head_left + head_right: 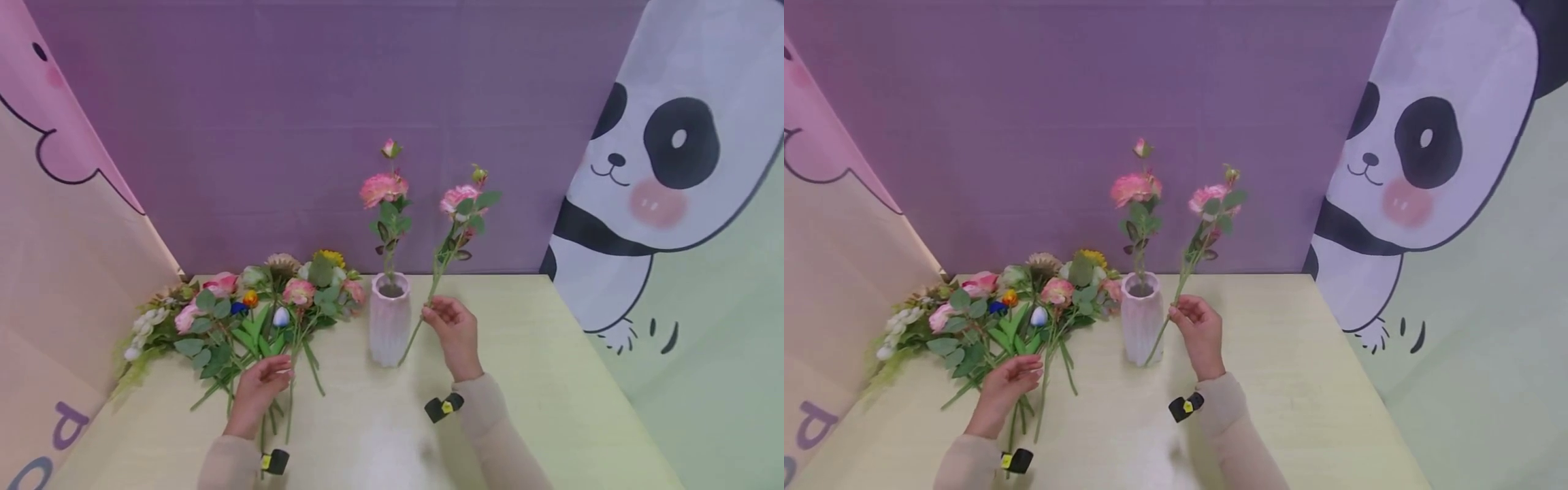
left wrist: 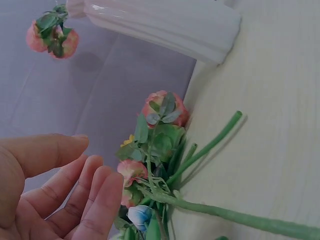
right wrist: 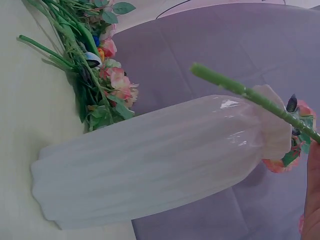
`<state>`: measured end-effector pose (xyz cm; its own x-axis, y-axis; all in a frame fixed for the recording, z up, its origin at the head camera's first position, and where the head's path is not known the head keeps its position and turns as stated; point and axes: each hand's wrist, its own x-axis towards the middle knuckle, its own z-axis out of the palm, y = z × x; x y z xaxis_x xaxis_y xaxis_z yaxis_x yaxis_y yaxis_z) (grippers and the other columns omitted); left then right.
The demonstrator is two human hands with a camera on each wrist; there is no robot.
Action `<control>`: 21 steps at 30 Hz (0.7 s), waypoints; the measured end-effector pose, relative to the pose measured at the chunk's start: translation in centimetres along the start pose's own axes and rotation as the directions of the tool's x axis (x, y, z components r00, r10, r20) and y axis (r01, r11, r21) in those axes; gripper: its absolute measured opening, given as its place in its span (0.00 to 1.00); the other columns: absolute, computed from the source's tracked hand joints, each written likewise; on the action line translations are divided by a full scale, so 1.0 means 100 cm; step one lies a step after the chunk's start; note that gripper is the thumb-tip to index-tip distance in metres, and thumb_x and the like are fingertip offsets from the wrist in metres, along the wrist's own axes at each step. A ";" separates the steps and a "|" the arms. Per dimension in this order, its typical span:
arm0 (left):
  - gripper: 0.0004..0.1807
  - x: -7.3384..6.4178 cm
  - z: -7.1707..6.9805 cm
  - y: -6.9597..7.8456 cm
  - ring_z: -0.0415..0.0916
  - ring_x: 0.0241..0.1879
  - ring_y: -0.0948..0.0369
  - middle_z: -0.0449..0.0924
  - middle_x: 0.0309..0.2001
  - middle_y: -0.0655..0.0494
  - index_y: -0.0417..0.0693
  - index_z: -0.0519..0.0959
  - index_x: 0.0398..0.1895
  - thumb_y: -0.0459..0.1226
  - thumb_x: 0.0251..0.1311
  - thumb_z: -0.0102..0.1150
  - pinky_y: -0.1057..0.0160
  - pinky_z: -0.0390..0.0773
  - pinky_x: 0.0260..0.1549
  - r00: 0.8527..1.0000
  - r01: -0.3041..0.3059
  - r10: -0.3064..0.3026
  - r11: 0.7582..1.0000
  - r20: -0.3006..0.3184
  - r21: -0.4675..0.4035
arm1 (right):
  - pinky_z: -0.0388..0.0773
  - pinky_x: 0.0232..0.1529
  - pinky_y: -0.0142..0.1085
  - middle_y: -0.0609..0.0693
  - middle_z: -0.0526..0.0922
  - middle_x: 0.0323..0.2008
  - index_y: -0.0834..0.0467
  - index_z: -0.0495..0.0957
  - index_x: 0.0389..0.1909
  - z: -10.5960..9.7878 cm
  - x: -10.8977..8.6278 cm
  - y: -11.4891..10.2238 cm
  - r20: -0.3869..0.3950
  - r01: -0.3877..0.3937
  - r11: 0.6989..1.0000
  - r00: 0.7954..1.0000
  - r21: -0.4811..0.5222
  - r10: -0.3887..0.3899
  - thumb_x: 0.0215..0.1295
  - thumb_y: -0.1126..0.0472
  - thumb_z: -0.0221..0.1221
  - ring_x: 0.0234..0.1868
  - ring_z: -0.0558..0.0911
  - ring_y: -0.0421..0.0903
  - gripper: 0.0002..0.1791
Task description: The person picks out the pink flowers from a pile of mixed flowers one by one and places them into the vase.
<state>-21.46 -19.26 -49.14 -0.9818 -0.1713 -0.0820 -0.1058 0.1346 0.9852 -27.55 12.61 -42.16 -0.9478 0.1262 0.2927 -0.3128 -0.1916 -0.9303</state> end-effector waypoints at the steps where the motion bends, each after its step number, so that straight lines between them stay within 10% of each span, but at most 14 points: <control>1: 0.22 0.001 0.000 -0.002 0.75 0.37 0.70 0.74 0.53 0.36 0.31 0.69 0.57 0.28 0.60 0.57 0.72 0.79 0.38 1.000 0.005 -0.005 1.000 0.006 0.009 | 0.82 0.41 0.33 0.47 0.82 0.32 0.70 0.74 0.42 0.000 0.002 -0.002 0.001 0.005 1.000 1.000 0.004 -0.005 0.56 0.74 0.61 0.32 0.81 0.40 0.13; 21: 0.22 0.015 -0.008 -0.014 0.75 0.48 0.42 0.74 0.51 0.29 0.24 0.69 0.55 0.29 0.60 0.56 0.58 0.81 0.42 0.999 0.010 -0.018 0.969 0.033 0.247 | 0.82 0.41 0.33 0.46 0.82 0.31 0.70 0.73 0.41 0.014 0.036 -0.026 -0.011 0.060 0.998 0.998 0.034 -0.060 0.56 0.76 0.60 0.32 0.81 0.39 0.11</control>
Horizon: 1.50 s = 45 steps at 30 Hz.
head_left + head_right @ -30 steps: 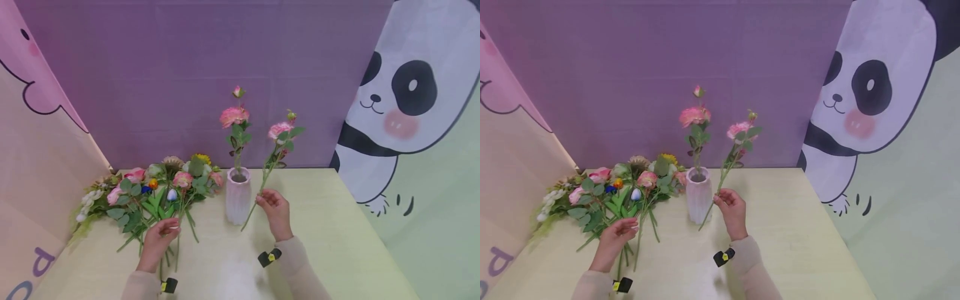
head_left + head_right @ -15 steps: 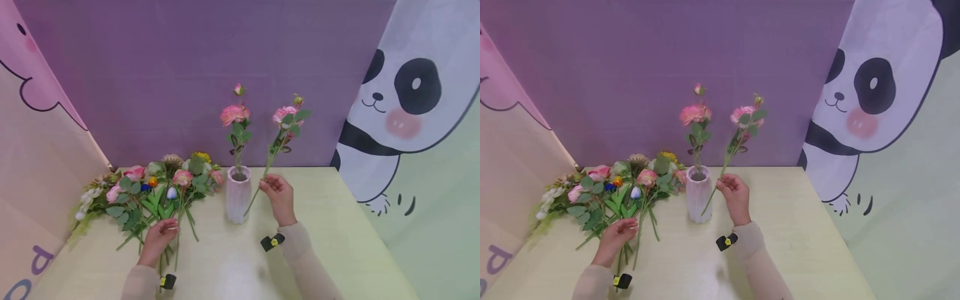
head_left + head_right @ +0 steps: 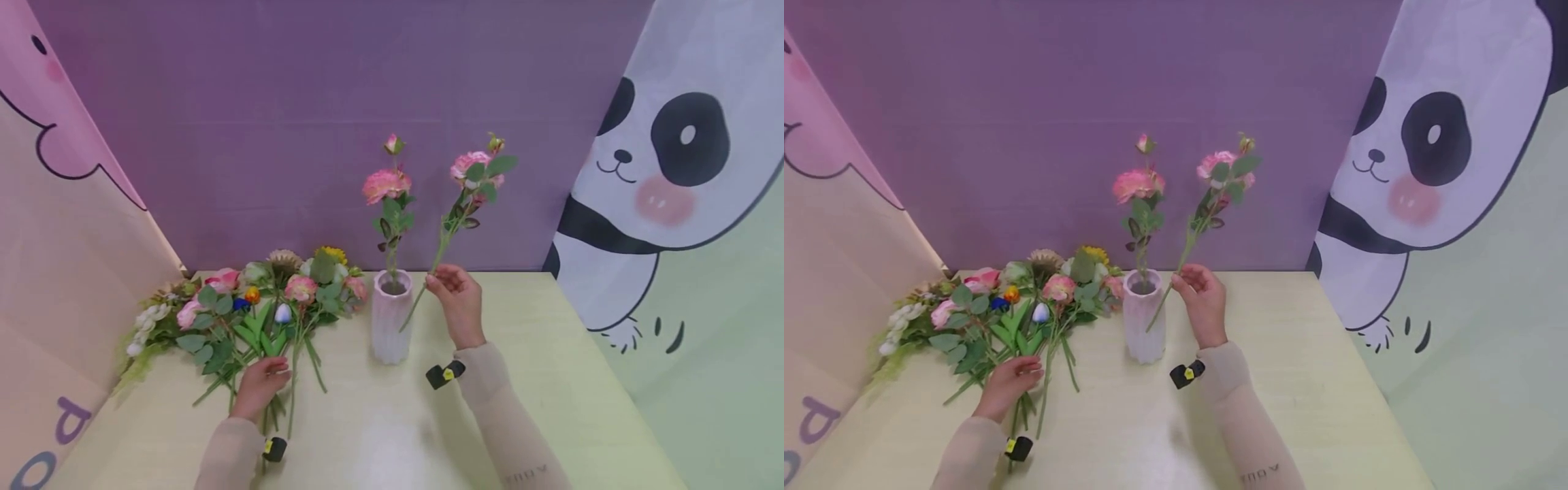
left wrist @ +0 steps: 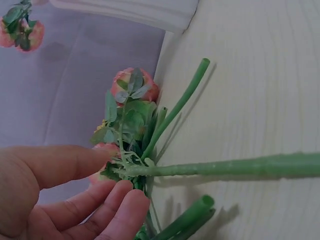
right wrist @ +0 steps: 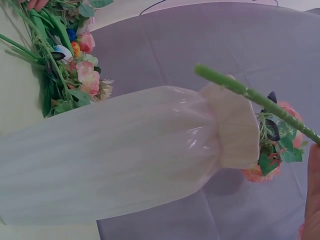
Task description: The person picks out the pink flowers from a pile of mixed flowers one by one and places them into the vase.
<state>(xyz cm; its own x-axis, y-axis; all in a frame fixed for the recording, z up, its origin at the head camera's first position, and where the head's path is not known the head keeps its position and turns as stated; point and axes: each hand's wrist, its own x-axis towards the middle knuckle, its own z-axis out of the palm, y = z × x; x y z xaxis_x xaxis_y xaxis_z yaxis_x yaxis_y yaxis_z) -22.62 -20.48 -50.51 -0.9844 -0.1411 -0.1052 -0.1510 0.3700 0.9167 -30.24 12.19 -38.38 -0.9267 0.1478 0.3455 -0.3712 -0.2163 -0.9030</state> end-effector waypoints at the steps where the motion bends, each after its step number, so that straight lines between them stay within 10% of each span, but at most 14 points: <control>1: 0.22 0.002 0.001 0.000 0.76 0.47 0.42 0.74 0.50 0.29 0.24 0.69 0.55 0.29 0.60 0.56 0.58 0.81 0.41 1.000 0.004 -0.004 1.000 -0.001 -0.002 | 0.82 0.41 0.33 0.45 0.82 0.31 0.71 0.73 0.41 0.001 0.002 -0.001 0.002 0.004 1.000 1.000 -0.001 -0.004 0.57 0.76 0.60 0.32 0.81 0.39 0.12; 45: 0.20 0.026 0.026 -0.005 0.76 0.29 0.60 0.76 0.43 0.34 0.21 0.67 0.55 0.27 0.62 0.52 0.63 0.82 0.29 0.990 0.118 -0.104 0.979 0.092 -0.165 | 0.82 0.37 0.30 0.45 0.80 0.29 0.59 0.74 0.35 0.017 0.040 -0.017 -0.069 0.052 0.995 0.997 0.091 -0.046 0.56 0.78 0.59 0.31 0.79 0.38 0.11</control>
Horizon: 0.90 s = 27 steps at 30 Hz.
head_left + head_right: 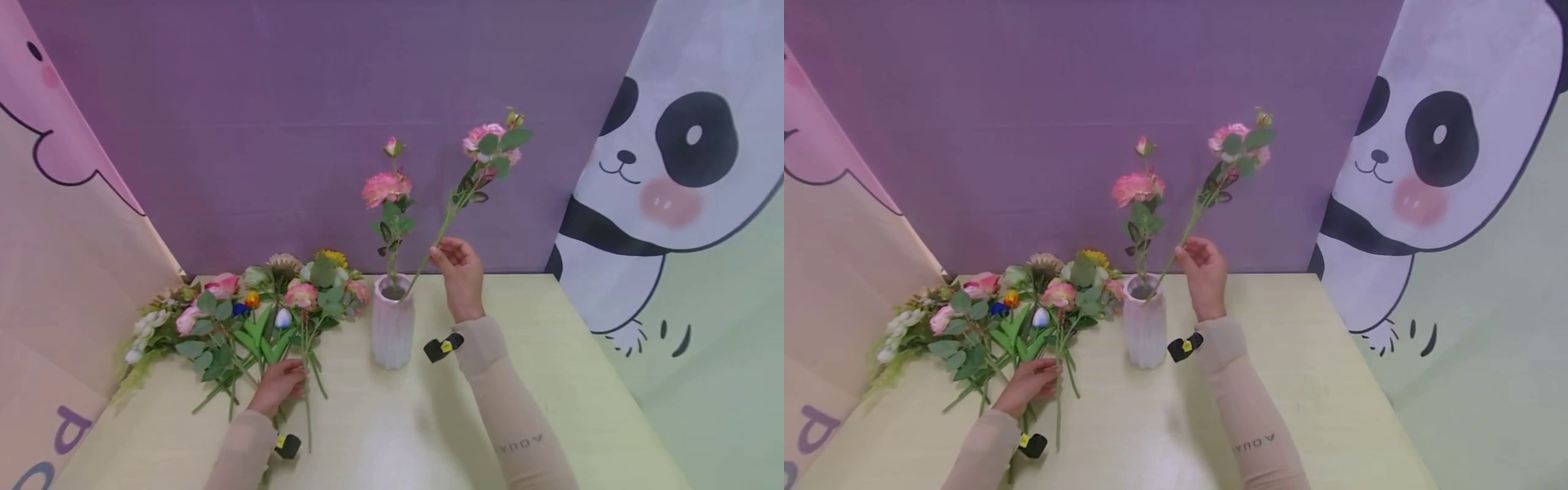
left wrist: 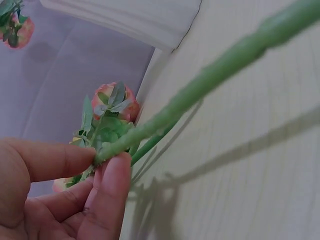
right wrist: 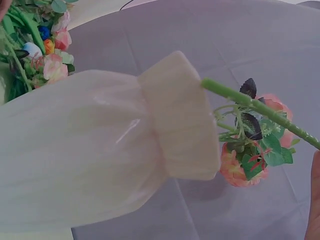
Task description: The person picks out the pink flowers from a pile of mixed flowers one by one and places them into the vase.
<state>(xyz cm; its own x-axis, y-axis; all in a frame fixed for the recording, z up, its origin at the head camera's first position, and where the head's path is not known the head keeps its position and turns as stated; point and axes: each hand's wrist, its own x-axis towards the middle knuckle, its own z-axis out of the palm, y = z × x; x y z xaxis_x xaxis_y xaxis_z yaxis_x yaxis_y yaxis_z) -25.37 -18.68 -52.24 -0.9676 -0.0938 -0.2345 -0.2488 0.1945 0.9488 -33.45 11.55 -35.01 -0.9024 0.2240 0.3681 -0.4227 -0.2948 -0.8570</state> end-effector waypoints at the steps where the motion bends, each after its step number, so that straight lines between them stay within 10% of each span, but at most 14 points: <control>1: 0.20 0.001 0.001 -0.001 0.76 0.30 0.60 0.76 0.43 0.34 0.22 0.68 0.55 0.27 0.62 0.52 0.63 0.82 0.29 1.000 0.004 -0.004 1.000 -0.001 -0.004 | 0.81 0.38 0.30 0.45 0.80 0.30 0.59 0.74 0.35 0.000 0.001 0.000 0.001 0.001 1.000 1.000 -0.001 -0.001 0.57 0.78 0.59 0.31 0.79 0.38 0.11; 27: 0.15 0.000 0.011 -0.008 0.76 0.28 0.61 0.77 0.34 0.46 0.24 0.70 0.48 0.28 0.62 0.54 0.64 0.82 0.29 1.000 0.017 -0.015 0.996 0.027 -0.088 | 0.79 0.33 0.26 0.44 0.79 0.28 0.70 0.74 0.38 -0.001 -0.007 0.029 0.054 0.019 0.986 0.998 -0.166 -0.010 0.54 0.76 0.62 0.28 0.77 0.37 0.10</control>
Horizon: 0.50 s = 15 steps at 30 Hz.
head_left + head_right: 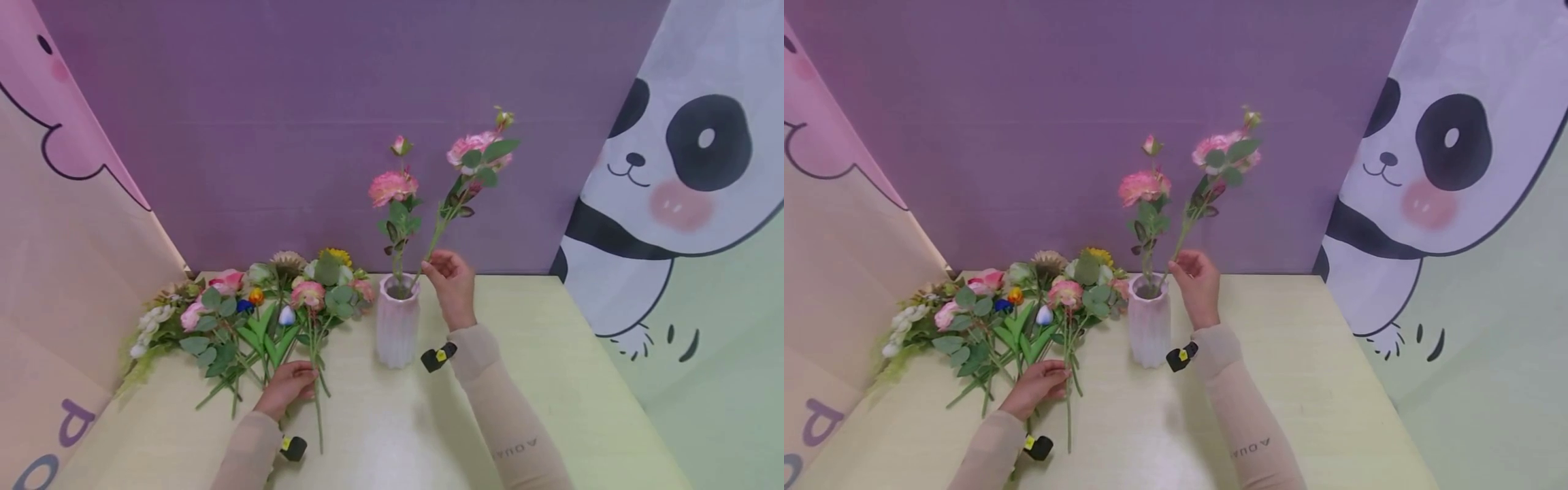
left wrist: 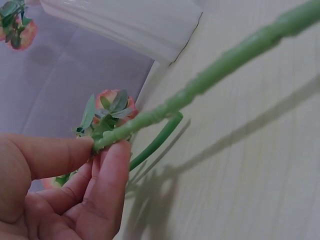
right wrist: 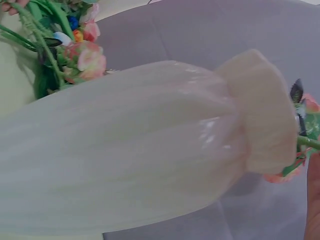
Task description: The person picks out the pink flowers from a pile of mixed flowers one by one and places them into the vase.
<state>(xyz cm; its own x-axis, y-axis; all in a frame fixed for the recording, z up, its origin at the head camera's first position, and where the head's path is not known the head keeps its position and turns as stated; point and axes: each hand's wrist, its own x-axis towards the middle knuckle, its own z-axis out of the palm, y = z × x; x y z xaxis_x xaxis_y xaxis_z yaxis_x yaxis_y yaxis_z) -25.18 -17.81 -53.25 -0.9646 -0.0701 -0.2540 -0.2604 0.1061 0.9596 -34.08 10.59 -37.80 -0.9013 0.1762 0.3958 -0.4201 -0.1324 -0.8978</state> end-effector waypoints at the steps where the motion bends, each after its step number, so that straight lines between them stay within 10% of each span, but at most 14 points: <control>1: 0.15 -0.001 0.000 0.000 0.76 0.28 0.61 0.77 0.34 0.46 0.24 0.70 0.48 0.28 0.62 0.53 0.64 0.82 0.29 1.000 0.001 -0.001 1.000 0.001 0.000 | 0.79 0.33 0.25 0.44 0.79 0.28 0.70 0.75 0.38 0.000 -0.001 0.001 0.002 -0.009 1.000 1.000 -0.017 0.009 0.54 0.75 0.63 0.28 0.77 0.36 0.11; 15: 0.14 -0.004 0.000 -0.001 0.76 0.31 0.59 0.77 0.36 0.44 0.25 0.70 0.48 0.27 0.62 0.53 0.65 0.82 0.29 1.000 -0.024 0.023 1.000 0.011 0.006 | 0.79 0.37 0.26 0.61 0.81 0.36 0.71 0.75 0.41 -0.005 -0.009 0.013 0.123 -0.045 0.982 0.990 -0.183 0.069 0.55 0.74 0.62 0.34 0.79 0.39 0.12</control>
<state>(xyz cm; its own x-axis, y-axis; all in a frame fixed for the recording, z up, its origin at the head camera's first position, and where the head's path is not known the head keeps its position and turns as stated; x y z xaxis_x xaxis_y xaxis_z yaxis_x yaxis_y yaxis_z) -24.80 -17.83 -53.25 -0.9709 -0.0570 -0.2327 -0.2379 0.1137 0.9646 -33.79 10.72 -39.40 -0.9341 0.0455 0.3541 -0.3525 0.0406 -0.9349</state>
